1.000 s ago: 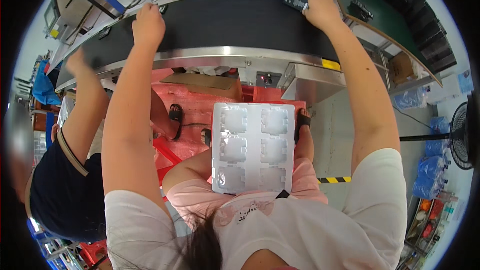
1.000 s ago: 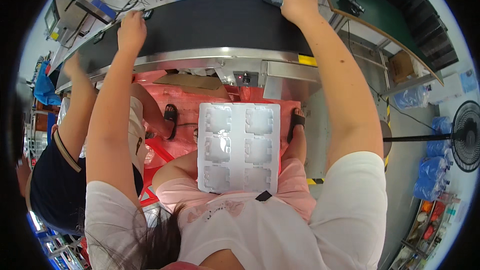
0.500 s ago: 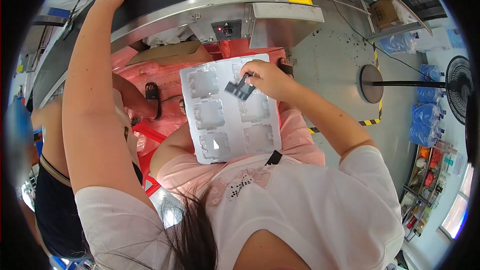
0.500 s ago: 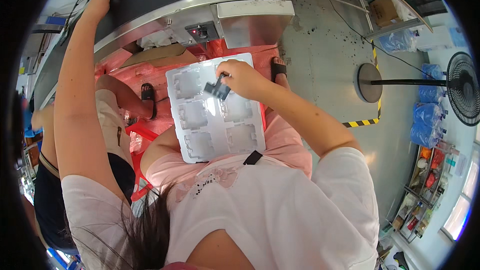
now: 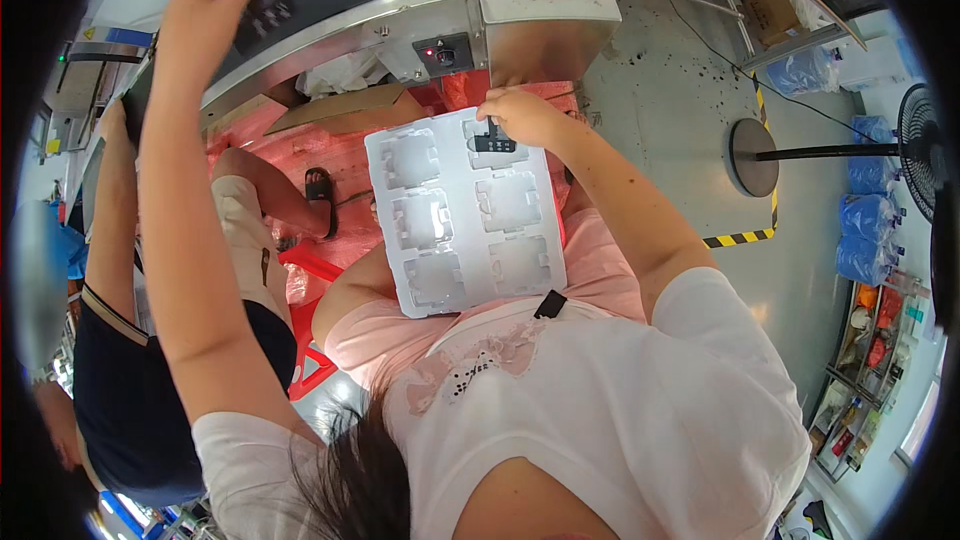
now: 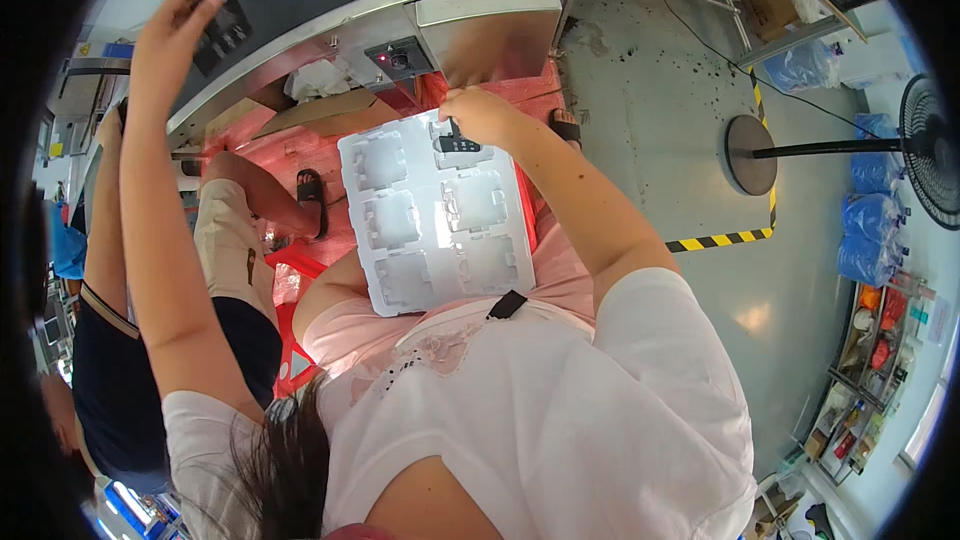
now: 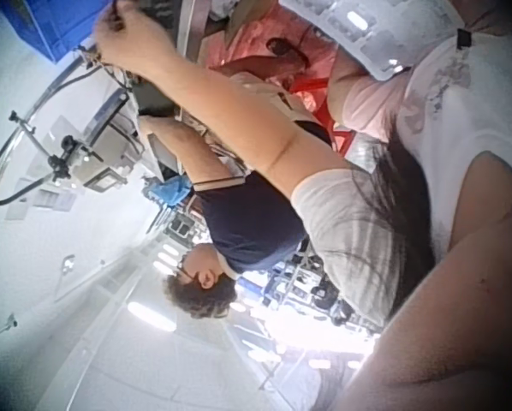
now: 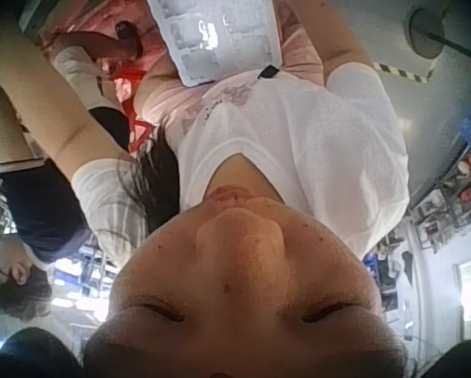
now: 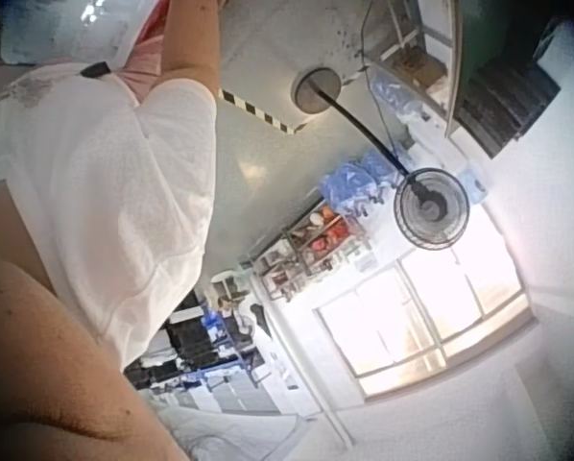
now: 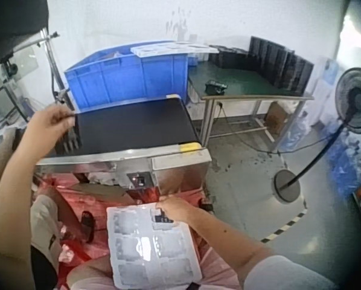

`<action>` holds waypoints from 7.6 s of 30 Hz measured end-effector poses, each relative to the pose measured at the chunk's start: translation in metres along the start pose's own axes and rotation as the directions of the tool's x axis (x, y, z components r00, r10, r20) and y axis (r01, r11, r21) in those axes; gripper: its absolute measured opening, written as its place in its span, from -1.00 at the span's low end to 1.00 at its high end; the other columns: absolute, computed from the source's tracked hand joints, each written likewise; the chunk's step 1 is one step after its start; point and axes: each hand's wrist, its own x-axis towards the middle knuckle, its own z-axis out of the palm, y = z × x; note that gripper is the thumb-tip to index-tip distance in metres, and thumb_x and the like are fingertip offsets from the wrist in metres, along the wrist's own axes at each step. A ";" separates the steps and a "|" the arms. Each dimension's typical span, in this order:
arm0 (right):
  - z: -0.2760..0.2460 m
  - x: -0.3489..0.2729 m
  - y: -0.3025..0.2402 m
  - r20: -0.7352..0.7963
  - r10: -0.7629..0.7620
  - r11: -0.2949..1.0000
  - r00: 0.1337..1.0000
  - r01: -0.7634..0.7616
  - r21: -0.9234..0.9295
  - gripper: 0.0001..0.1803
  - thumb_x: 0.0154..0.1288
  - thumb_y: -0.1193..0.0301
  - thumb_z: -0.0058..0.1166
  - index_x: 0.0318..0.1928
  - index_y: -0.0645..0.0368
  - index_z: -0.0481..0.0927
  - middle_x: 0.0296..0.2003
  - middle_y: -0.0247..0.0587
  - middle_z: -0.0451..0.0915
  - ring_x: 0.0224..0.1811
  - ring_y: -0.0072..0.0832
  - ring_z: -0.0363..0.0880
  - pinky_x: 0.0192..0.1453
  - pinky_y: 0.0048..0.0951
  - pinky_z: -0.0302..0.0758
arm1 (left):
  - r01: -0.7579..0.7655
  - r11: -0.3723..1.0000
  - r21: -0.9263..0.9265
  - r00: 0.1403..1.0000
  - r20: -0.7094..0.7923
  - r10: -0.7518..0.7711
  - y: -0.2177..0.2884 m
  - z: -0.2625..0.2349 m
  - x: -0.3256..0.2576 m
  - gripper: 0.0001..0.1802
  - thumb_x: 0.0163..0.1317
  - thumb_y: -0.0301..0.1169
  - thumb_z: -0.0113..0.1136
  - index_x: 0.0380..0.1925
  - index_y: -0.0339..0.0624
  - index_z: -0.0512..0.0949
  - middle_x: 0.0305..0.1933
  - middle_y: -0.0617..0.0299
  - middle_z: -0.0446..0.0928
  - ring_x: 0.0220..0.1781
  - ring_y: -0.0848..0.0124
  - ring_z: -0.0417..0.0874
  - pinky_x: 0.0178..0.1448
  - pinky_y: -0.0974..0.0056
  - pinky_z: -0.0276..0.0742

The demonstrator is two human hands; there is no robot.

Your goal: The worker is assembling small electronic components into structured white plastic trays.

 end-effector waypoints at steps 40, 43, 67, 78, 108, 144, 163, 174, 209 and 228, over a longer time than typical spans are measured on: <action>0.061 -0.103 -0.062 -0.105 0.156 0.882 0.982 -0.186 -0.432 -0.41 0.20 0.21 0.02 0.23 0.08 0.27 0.28 0.12 0.07 0.33 0.01 0.04 0.26 0.15 0.09 | 0.001 0.964 0.267 0.924 0.369 -0.103 -0.051 0.201 -0.241 -0.68 -0.05 -0.22 0.31 -0.30 -0.13 0.59 0.12 0.15 0.30 0.17 0.18 0.29 0.12 0.02 0.31; 0.055 -0.104 -0.068 -0.153 0.116 0.916 0.981 -0.166 -0.365 -0.42 0.15 0.27 0.07 0.19 0.11 0.30 0.25 0.14 0.09 0.30 0.02 0.08 0.24 0.12 0.13 | -0.018 0.979 0.204 0.906 0.418 -0.071 -0.061 0.196 -0.235 -0.68 -0.10 -0.25 0.35 -0.33 -0.13 0.58 0.13 0.15 0.29 0.19 0.15 0.27 0.13 0.00 0.31; -0.205 0.094 -0.085 -0.742 -0.167 0.910 0.649 -0.189 -0.370 -0.67 0.22 0.27 0.04 -0.20 0.33 0.49 -0.16 0.05 0.45 -0.09 -0.16 0.46 -0.06 -0.25 0.43 | 0.326 0.939 0.111 0.945 -0.046 -0.323 -0.045 0.207 -0.248 -0.64 0.03 -0.27 0.28 -0.22 -0.21 0.47 0.11 -0.07 0.30 0.15 -0.02 0.30 0.15 0.00 0.29; -0.238 0.138 -0.103 -0.630 0.619 0.607 0.468 -0.795 0.006 -0.43 0.07 0.07 0.18 0.00 0.23 0.52 0.06 0.07 0.43 0.13 -0.14 0.38 0.16 -0.17 0.34 | -0.044 0.963 0.267 0.922 -0.361 0.143 -0.026 0.068 0.000 -0.75 0.16 -0.43 0.09 -0.15 -0.21 0.52 -0.15 0.16 0.52 -0.12 0.30 0.53 -0.03 0.28 0.43; 0.059 -0.103 -0.050 -0.249 0.140 0.989 0.958 -0.122 0.084 -0.62 -0.01 0.55 0.10 -0.08 0.12 0.57 -0.15 -0.15 0.47 -0.10 -0.19 0.41 -0.05 -0.31 0.44 | 0.379 0.736 -0.561 0.925 0.201 -0.324 0.024 0.096 -0.179 -0.68 0.12 -0.41 0.22 -0.07 -0.09 0.56 -0.22 0.31 0.55 -0.20 0.52 0.51 -0.10 0.40 0.43; -0.190 0.082 -0.110 -0.706 -0.381 0.906 0.597 0.087 -0.415 -0.73 0.14 0.44 0.02 -0.14 0.29 0.47 -0.22 0.01 0.48 -0.12 -0.06 0.42 0.00 -0.19 0.38 | 0.253 0.902 -0.350 0.909 -0.234 -0.345 0.019 0.127 -0.225 -0.84 0.18 -0.41 0.14 -0.35 -0.29 0.55 -0.50 0.10 0.50 -0.50 0.35 0.49 -0.40 0.33 0.40; -0.232 0.112 -0.052 -0.640 -0.095 0.871 0.762 -0.247 -0.424 -0.70 -0.04 0.37 0.19 -0.26 0.22 0.51 -0.36 0.00 0.57 -0.22 -0.10 0.54 -0.16 -0.22 0.47 | 0.413 0.910 0.048 0.911 -0.011 -0.413 0.018 0.169 -0.358 -0.45 0.07 -0.34 0.20 0.07 -0.28 0.34 0.08 -0.19 0.31 0.14 -0.07 0.32 0.23 0.01 0.21; -0.006 -0.054 -0.150 -0.049 -0.009 0.914 0.999 0.028 0.405 -0.73 0.12 0.48 0.13 -0.11 0.11 0.55 -0.27 -0.29 0.57 -0.23 -0.56 0.51 -0.12 -0.52 0.45 | 0.741 0.624 -0.249 0.671 0.318 -0.670 -0.036 0.219 -0.429 -0.36 0.17 -0.15 0.11 0.09 -0.45 0.28 0.10 -0.36 0.30 0.13 -0.16 0.34 0.20 0.02 0.26; 0.036 -0.074 -0.163 -0.158 -0.103 0.975 0.982 0.131 0.177 -0.78 0.14 0.45 0.07 -0.18 0.23 0.57 -0.30 -0.01 0.53 -0.23 -0.10 0.52 -0.08 -0.27 0.44 | 0.615 0.715 0.331 0.787 -0.307 -0.535 -0.024 0.105 -0.431 -0.38 0.02 -0.16 0.22 0.06 -0.25 0.36 0.17 -0.19 0.26 0.23 -0.11 0.25 0.24 -0.13 0.18; -0.140 0.232 -0.156 -0.162 0.275 0.757 0.948 -0.318 -0.571 -0.35 0.19 0.05 0.01 0.21 0.14 0.31 0.15 0.17 0.33 0.20 0.02 0.29 0.24 -0.20 0.27 | 0.902 0.321 0.289 0.385 -0.205 -0.900 -0.049 0.086 -0.423 -0.57 0.17 -0.12 -0.10 -0.21 -0.23 0.53 -0.03 0.01 0.47 0.07 0.11 0.43 0.10 -0.04 0.32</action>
